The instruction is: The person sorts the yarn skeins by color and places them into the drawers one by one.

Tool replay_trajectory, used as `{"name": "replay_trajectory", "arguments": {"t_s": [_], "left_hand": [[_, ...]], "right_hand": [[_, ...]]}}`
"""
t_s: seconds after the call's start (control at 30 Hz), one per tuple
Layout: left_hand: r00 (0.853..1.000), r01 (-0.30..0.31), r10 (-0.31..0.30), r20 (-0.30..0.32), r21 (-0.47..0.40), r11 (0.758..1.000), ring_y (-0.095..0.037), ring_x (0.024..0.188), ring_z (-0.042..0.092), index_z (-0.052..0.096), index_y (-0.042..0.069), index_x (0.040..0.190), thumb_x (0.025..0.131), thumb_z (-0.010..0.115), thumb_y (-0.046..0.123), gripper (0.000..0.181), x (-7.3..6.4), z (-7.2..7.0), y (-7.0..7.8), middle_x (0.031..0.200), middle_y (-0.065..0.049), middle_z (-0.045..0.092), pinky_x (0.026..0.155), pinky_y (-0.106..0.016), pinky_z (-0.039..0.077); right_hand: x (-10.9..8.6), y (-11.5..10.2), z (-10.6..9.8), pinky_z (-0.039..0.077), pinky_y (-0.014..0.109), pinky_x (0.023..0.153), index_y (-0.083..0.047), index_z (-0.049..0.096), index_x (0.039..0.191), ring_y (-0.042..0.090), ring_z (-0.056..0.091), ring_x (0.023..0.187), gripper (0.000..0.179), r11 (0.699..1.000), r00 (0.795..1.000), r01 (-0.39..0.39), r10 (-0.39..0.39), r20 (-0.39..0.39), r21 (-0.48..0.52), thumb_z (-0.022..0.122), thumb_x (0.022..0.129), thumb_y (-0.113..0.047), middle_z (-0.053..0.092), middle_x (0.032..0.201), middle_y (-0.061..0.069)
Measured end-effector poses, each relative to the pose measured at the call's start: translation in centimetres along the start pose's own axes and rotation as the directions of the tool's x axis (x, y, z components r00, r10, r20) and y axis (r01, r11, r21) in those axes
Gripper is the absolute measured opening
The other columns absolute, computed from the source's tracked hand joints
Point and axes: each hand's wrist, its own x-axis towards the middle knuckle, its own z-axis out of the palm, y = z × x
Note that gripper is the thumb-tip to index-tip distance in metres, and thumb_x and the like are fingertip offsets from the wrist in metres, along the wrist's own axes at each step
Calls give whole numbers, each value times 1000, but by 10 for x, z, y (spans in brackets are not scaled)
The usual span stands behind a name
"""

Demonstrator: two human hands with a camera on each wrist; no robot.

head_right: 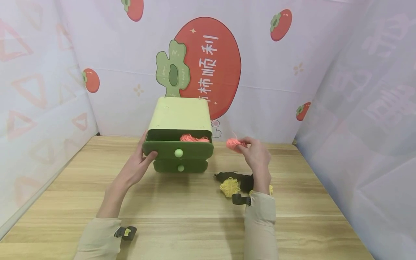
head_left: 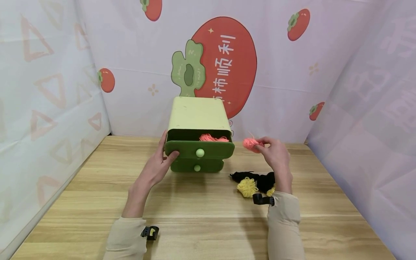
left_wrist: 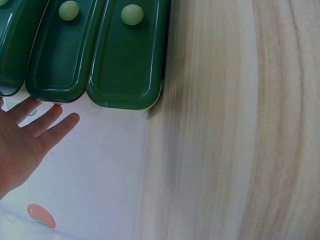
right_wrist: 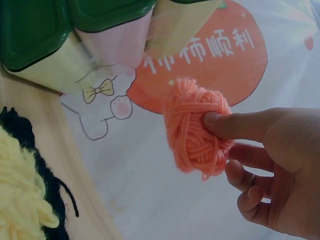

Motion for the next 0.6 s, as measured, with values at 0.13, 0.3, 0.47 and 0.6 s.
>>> {"name": "replay_trajectory", "arguments": {"t_s": [0.13, 0.3, 0.47, 0.6], "left_hand": [[1000, -1, 1, -1, 2, 1000, -40, 120, 63, -10, 52, 153, 98, 45, 63, 79, 0, 0, 0, 160, -18, 32, 98, -58, 47], [1000, -1, 1, -2, 6, 1000, -39, 119, 63, -10, 53, 153, 98, 45, 64, 79, 0, 0, 0, 161, -16, 31, 97, -57, 48], [1000, -5, 5, 0, 4, 1000, -39, 119, 63, -10, 51, 154, 98, 45, 63, 79, 0, 0, 0, 161, -16, 30, 98, -57, 48], [1000, -2, 2, -1, 4, 1000, -40, 120, 63, -10, 52, 153, 98, 45, 64, 79, 0, 0, 0, 162, -16, 28, 98, -57, 48]], "right_hand": [[-3, -7, -4, 37, 31, 54, -21, 76, 112, 23, 60, 71, 27, 999, 999, 34, -34, -34, 1, 69, 92, -39, 74, 104, 7], [-7, -17, -7, 40, 30, 55, -21, 76, 109, 25, 68, 79, 25, 996, 993, 86, -85, -82, 9, 69, 93, -38, 74, 97, 7], [-10, -26, -10, 39, 29, 55, -19, 77, 107, 24, 67, 76, 23, 990, 980, 143, -140, -144, 11, 71, 92, -35, 74, 93, 6], [-13, -32, -12, 37, 29, 54, -18, 77, 105, 24, 66, 73, 19, 983, 964, 185, -179, -195, 12, 72, 91, -31, 72, 87, 6]]}}
